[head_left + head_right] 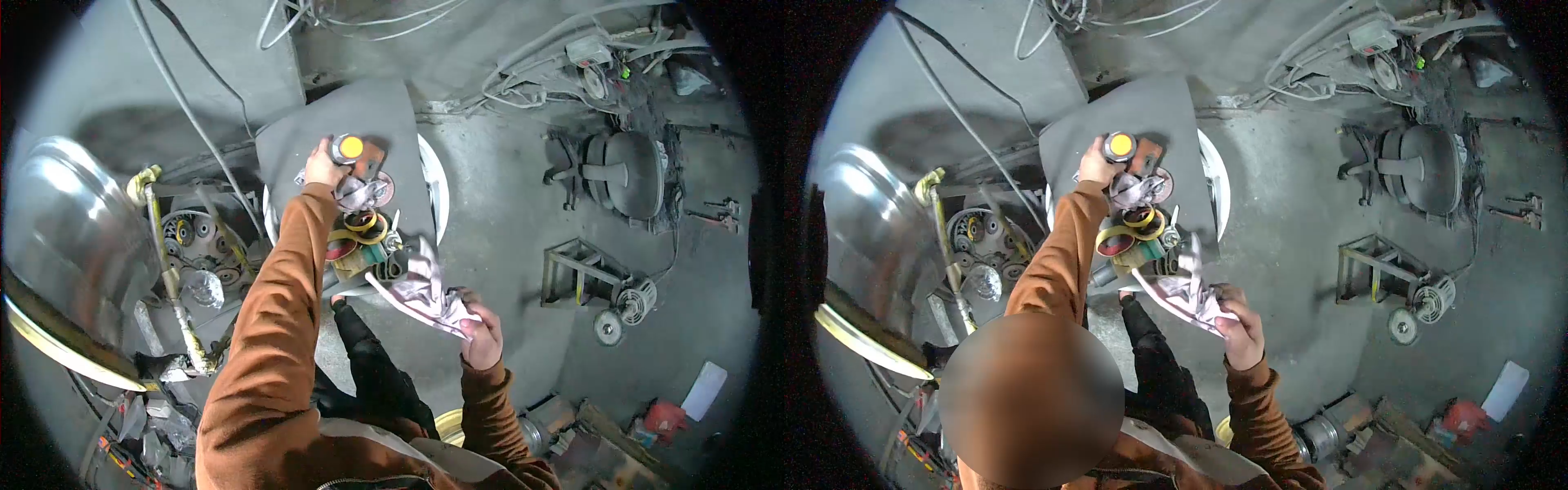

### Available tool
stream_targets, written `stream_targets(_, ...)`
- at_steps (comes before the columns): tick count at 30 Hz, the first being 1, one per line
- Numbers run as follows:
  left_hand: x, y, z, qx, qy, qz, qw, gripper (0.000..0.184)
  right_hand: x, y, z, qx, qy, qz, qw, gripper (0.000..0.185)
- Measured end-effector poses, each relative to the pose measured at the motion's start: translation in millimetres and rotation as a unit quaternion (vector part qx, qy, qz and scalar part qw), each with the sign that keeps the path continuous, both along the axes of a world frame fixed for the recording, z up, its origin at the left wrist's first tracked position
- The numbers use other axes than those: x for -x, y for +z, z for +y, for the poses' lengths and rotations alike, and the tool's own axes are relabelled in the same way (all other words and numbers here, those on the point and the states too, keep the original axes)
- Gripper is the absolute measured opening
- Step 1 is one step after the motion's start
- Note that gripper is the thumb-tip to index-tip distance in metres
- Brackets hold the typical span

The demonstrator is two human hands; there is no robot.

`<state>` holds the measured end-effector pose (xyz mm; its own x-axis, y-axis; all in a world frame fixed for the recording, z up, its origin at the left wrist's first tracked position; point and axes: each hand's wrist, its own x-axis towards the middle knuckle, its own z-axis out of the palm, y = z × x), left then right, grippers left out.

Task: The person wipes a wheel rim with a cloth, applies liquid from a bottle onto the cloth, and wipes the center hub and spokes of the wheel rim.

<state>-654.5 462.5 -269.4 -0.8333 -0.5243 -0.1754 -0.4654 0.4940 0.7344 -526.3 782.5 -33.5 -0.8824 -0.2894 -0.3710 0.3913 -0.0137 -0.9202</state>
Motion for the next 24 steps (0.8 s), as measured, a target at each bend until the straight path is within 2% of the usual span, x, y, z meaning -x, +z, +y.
stream_targets(1, -4, 13, -5, 0.017, -0.012, -0.053, 0.998, 0.07, 0, -7, 4, 0.038, -0.009, 0.004, 0.999, 0.024)
stream_targets(2, -11, 26, -11, 0.02, -0.012, -0.048, 0.999, 0.07, 1, -10, 9, 0.074, -0.019, 0.011, 0.997, 0.028)
stream_targets(4, -38, 65, -17, -0.142, 0.109, -0.156, 0.971, 0.059, 20, 8, -3, 0.115, 0.024, 0.018, 0.993, 0.032)
stream_targets(6, -78, 97, 3, -0.304, 0.127, 0.028, 0.944, 0.057, 27, 40, -27, 0.131, -0.041, -0.063, 0.989, 0.032)
stream_targets(8, -112, 192, 45, -0.406, 0.037, 0.2, 0.891, 0.064, 32, 53, -37, 0.17, -0.024, -0.049, 0.984, 0.032)
stream_targets(10, -136, 255, 64, -0.249, -0.153, 0.235, 0.927, 0.069, 43, 68, -44, 0.054, 0.083, 0.001, 0.995, 0.03)
stream_targets(11, -138, 282, 68, -0.297, -0.204, 0.221, 0.906, 0.067, 47, 85, -50, 0.008, 0.167, 0.09, 0.982, 0.023)
stream_targets(12, -143, 301, 71, -0.346, -0.256, 0.201, 0.88, 0.066, 50, 104, -56, 0.012, 0.166, 0.096, 0.981, 0.023)
stream_targets(13, -142, 307, 67, -0.363, -0.322, 0.156, 0.861, 0.051, 55, 122, -62, -0.08, 0.248, 0.155, 0.953, 0.02)
stream_targets(14, -144, 301, 64, -0.426, -0.329, 0.086, 0.838, 0.032, 59, 136, -66, -0.17, 0.324, 0.215, 0.906, 0.018)
stream_targets(15, -151, 316, 60, -0.465, -0.303, 0.061, 0.83, 0.03, 57, 128, -70, -0.111, 0.233, 0.23, 0.938, 0.016)
stream_targets(16, -158, 335, 55, -0.501, -0.277, 0.035, 0.819, 0.028, 62, 139, -70, -0.113, 0.227, 0.215, 0.943, 0.018)
stream_targets(17, -165, 351, 45, -0.482, -0.278, 0.013, 0.831, 0.025, 61, 146, -72, -0.054, 0.227, 0.189, 0.954, 0.021)
stream_targets(18, -170, 365, 36, -0.408, -0.319, 0.041, 0.854, 0.028, 58, 152, -75, 0.006, 0.228, 0.161, 0.96, 0.024)
stream_targets(20, -176, 382, 35, -0.349, -0.308, 0.218, 0.858, 0.023, 50, 162, -74, 0.104, 0.275, 0.088, 0.952, 0.029)
stream_targets(21, -187, 409, 31, -0.481, -0.258, 0.119, 0.829, 0.027, 45, 159, -75, 0.158, 0.316, 0.051, 0.934, 0.029)
stream_targets(23, -193, 433, 31, -0.52, -0.226, 0.174, 0.805, 0.03, 35, 156, -76, 0.177, 0.419, -0.006, 0.89, 0.03)
stream_targets(24, -198, 435, 28, -0.548, -0.192, 0.177, 0.795, 0.03, 30, 167, -76, 0.112, 0.484, -0.034, 0.867, 0.026)
